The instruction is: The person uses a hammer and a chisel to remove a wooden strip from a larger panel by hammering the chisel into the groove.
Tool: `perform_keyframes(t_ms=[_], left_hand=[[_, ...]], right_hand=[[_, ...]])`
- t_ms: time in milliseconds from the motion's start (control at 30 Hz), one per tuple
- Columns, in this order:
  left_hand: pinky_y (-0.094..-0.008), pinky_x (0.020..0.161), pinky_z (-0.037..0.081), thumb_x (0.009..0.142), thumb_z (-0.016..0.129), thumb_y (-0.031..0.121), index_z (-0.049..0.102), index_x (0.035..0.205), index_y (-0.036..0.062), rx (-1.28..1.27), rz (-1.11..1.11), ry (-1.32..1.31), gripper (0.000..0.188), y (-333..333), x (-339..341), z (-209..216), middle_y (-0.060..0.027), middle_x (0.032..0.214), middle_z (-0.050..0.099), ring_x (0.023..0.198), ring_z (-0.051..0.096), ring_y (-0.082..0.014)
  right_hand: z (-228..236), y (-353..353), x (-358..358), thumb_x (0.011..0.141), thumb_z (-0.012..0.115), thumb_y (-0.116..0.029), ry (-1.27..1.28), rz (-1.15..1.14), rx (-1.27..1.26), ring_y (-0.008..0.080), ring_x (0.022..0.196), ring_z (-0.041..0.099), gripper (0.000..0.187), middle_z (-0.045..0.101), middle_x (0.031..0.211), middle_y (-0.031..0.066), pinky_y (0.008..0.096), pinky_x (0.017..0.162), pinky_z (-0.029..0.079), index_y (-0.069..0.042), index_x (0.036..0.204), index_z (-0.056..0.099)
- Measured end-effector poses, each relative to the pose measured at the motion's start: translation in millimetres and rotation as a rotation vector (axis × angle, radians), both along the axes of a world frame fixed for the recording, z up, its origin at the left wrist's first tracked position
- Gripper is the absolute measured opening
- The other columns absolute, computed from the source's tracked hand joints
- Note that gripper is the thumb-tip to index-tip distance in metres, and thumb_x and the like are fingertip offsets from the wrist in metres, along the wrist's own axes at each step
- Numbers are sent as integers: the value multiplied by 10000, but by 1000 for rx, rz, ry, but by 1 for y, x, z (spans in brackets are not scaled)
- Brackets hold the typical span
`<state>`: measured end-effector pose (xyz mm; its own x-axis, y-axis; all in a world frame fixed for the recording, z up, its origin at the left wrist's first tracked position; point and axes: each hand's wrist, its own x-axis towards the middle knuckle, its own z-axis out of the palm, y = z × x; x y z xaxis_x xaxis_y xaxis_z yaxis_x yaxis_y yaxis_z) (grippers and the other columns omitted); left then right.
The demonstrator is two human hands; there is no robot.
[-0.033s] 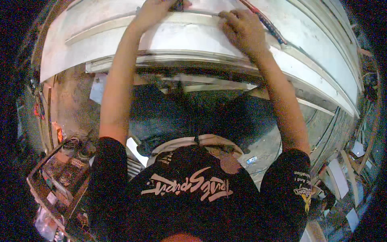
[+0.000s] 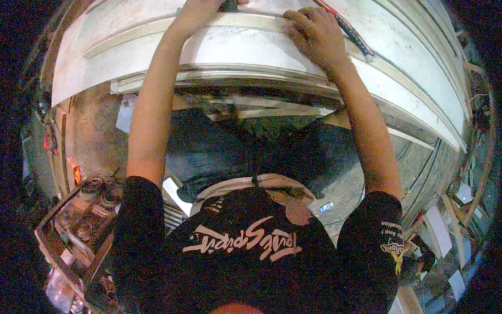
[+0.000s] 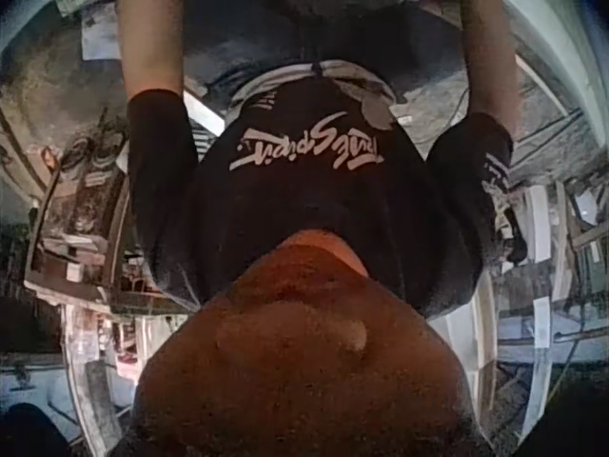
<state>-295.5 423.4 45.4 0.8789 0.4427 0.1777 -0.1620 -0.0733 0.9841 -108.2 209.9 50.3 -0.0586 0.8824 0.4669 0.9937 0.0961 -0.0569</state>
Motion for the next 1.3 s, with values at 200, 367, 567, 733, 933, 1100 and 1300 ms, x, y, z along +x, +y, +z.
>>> perform_keyframes(t_ms=[200, 367, 567, 733, 933, 1100, 1300], left_hand=[[-322, 739, 541, 1049, 463, 240, 619, 996, -28, -185, 77, 257, 315, 32, 26, -12, -128, 867, 687, 756, 653, -200], [-340, 750, 550, 1043, 471, 220, 613, 993, -69, -264, 73, 323, 326, 44, 45, -29, -151, 858, 686, 774, 674, -234], [-344, 732, 555, 1041, 474, 218, 614, 1009, -85, -302, 115, 357, 336, 53, 47, -33, -161, 867, 690, 771, 682, -239], [-321, 638, 513, 1046, 435, 226, 625, 929, -40, 96, 256, 307, 347, 9, 36, -4, -110, 761, 669, 661, 626, -169], [-340, 881, 493, 1016, 493, 439, 641, 1042, -3, 156, 305, 57, 467, -24, -16, -1, -90, 862, 717, 881, 676, -182], [-488, 1067, 368, 870, 702, 373, 637, 1135, 66, 950, 308, 348, 410, -13, -45, 9, -121, 1061, 696, 1044, 644, -266], [-490, 1104, 323, 814, 731, 421, 626, 1204, 102, 1157, 391, 285, 515, 3, -77, -10, -80, 1223, 651, 1154, 588, -291]], right_hand=[[17, 14, -10, 862, 716, -229, 78, 45, 36, 267, 894, 585, 255, 608, 910, 107, 416, 804, 461, -48, 1040, 703], [18, 15, -11, 819, 724, -140, 179, 4, 102, 306, 796, 569, 127, 589, 803, 129, 419, 760, 456, -29, 879, 734], [16, 22, -13, 845, 707, -171, 279, -41, 71, 290, 777, 573, 145, 590, 779, 128, 435, 758, 458, -36, 882, 746], [1, 9, 3, 866, 724, -230, 237, -104, 21, 271, 941, 605, 190, 635, 914, 92, 374, 844, 494, -107, 1009, 735], [25, 68, -47, 778, 814, -340, 676, -35, 264, 224, 1042, 611, 508, 660, 1105, 76, 370, 940, 466, -92, 1183, 630], [41, 123, -88, 738, 837, -450, 1096, 60, 155, 225, 796, 677, 531, 707, 862, 108, 330, 749, 533, 5, 968, 687], [51, 114, -72, 862, 711, -210, 1835, 271, 249, 123, 517, 490, 277, 515, 589, 23, 320, 614, 490, -85, 735, 499]])
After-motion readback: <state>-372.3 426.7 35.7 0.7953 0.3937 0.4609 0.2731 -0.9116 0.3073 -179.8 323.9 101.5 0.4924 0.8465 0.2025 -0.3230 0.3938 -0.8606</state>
